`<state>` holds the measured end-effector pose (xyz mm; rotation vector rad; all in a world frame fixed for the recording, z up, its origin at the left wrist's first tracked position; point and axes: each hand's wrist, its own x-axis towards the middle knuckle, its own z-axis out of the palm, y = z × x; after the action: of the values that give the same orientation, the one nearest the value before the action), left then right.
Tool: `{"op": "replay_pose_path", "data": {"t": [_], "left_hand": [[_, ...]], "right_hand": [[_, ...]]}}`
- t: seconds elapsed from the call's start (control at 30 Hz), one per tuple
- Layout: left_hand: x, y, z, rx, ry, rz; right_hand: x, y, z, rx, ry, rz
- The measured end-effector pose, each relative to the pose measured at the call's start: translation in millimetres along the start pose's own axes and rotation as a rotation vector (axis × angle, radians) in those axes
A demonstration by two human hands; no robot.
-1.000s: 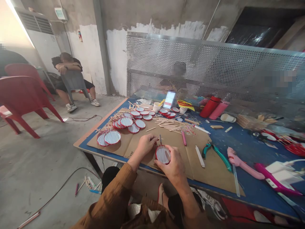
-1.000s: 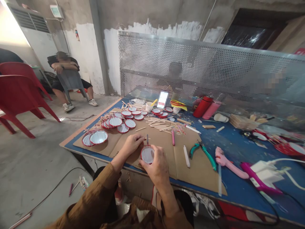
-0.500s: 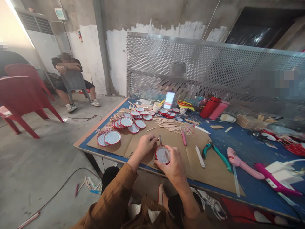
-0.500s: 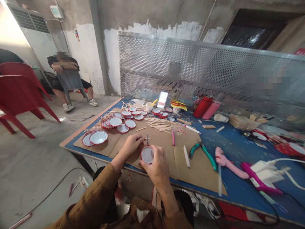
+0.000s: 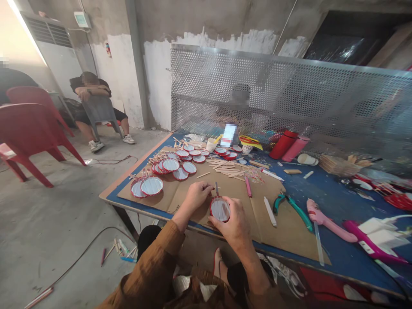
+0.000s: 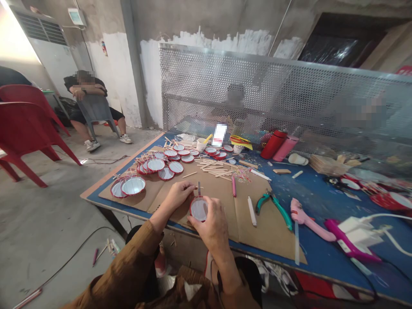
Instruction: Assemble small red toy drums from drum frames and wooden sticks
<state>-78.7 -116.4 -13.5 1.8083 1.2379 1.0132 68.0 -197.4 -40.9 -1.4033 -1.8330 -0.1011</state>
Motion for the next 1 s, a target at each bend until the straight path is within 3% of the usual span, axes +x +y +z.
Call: {"op": "replay_pose_path", "data": {"t": [1.0], "left_hand": [[0.2,0.4,-1.0,-0.024,-0.038,0.023]], "right_hand": [[0.2,0.3,-0.7,0.007,0.018,0.003]]}}
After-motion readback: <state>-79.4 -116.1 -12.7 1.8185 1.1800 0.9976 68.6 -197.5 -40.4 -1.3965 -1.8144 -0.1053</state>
